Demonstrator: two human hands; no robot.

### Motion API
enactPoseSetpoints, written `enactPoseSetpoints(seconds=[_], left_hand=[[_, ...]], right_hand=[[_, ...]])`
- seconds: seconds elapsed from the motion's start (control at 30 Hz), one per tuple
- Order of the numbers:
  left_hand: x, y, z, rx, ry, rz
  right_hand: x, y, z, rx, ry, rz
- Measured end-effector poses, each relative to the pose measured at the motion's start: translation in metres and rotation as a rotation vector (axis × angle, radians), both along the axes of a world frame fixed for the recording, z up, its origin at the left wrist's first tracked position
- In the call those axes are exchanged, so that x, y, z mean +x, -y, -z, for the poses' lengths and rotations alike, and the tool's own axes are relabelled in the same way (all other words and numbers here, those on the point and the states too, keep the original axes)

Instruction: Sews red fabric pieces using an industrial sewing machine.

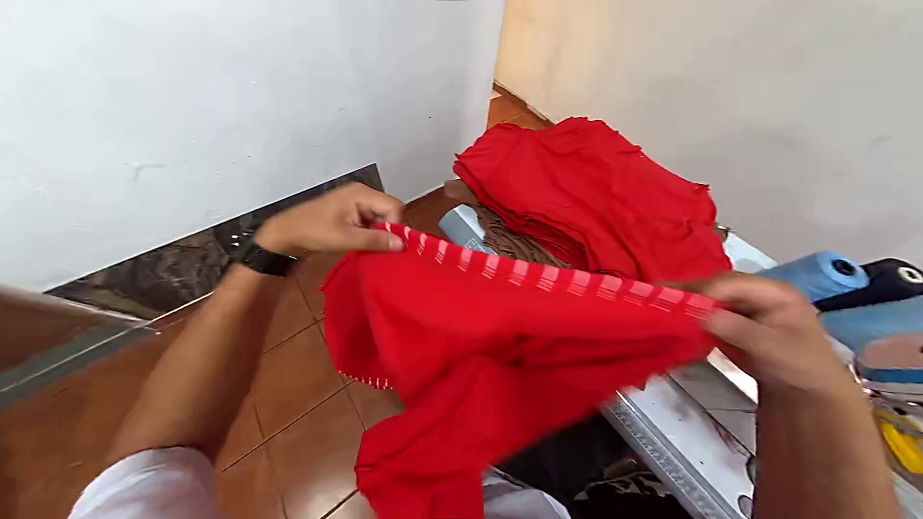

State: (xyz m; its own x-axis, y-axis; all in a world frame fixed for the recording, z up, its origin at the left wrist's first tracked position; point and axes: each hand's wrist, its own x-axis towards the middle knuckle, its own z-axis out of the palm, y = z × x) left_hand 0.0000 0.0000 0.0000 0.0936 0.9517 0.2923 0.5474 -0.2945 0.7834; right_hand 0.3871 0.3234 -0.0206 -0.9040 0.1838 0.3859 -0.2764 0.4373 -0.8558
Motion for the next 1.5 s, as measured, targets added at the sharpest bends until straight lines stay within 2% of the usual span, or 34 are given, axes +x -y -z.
enactPoseSetpoints(seconds=[0.07,0.1,0.13,0.2,0.27,0.37,0.5,0.53,0.6,0.63,0.67,0.7,0.73,0.77,0.8,0.87,0.93,1.0,1.07,1.2,1.3,1.37,1.5], left_hand=[[-0.033,0.045,-0.025,0.016,-0.641,-0.368],[-0.040,0.065,-0.040,0.030,-0.823,-0.468],[-0.041,0.084,-0.052,0.042,-0.937,-0.555],[-0.032,0.119,-0.059,0.041,-1.061,-0.737],[-0.017,0.154,-0.037,-0.021,-1.094,-0.888],[0.002,0.196,0.046,-0.164,-0.986,-1.021],[0.032,0.224,0.201,-0.425,-0.791,-1.041],[0.046,0.229,0.232,-0.565,-0.724,-1.008],[0.072,0.225,0.265,-1.094,-0.493,-0.794],[0.082,0.208,0.271,-1.290,-0.371,-0.600],[0.096,0.180,0.268,-1.379,-0.298,-0.418],[0.113,0.138,0.252,-1.431,-0.240,-0.240],[0.129,0.094,0.238,-1.373,-0.222,-0.137],[0.144,0.048,0.229,-1.201,-0.264,-0.112],[0.165,0.003,0.218,-0.944,-0.314,-0.134],[0.218,-0.091,0.182,-0.436,-0.286,-0.177],[0.271,-0.178,0.145,-0.072,-0.252,-0.193],[0.311,-0.246,0.127,0.132,-0.384,-0.249],[0.332,-0.294,0.125,0.083,-0.585,-0.305],[0.344,-0.349,0.138,-0.097,-0.705,-0.548],[0.340,-0.355,0.138,-0.116,-0.729,-0.575],[0.330,-0.346,0.134,-0.079,-0.591,-0.543],[0.301,-0.338,0.102,-0.199,-0.196,-0.425]], right_hand=[[-0.050,0.015,0.007,0.491,0.039,0.142],[-0.073,0.026,0.009,0.667,0.034,0.164],[-0.092,0.039,0.011,0.773,0.008,0.181],[-0.119,0.071,0.014,0.856,-0.046,0.202],[-0.133,0.104,0.031,0.863,-0.074,0.182],[-0.143,0.139,0.098,0.900,-0.114,0.101],[-0.130,0.174,0.205,0.937,0.028,-0.054],[-0.118,0.185,0.223,0.922,0.144,-0.134],[-0.088,0.207,0.239,0.772,0.522,-0.349],[-0.071,0.214,0.239,0.666,0.670,-0.410],[-0.053,0.217,0.241,0.583,0.721,-0.439],[-0.034,0.219,0.244,0.541,0.678,-0.415],[-0.018,0.215,0.241,0.521,0.598,-0.366],[-0.005,0.205,0.233,0.487,0.537,-0.307],[0.009,0.192,0.225,0.453,0.503,-0.230],[0.044,0.170,0.210,0.400,0.430,-0.007],[0.077,0.149,0.199,0.362,0.392,0.227],[0.107,0.133,0.184,0.333,0.366,0.410],[0.132,0.125,0.166,0.253,0.344,0.521],[0.161,0.113,0.147,0.001,0.256,0.618],[0.164,0.098,0.134,-0.035,0.194,0.587],[0.164,0.079,0.118,-0.011,0.163,0.631],[0.149,0.030,0.100,0.093,0.100,0.931]])
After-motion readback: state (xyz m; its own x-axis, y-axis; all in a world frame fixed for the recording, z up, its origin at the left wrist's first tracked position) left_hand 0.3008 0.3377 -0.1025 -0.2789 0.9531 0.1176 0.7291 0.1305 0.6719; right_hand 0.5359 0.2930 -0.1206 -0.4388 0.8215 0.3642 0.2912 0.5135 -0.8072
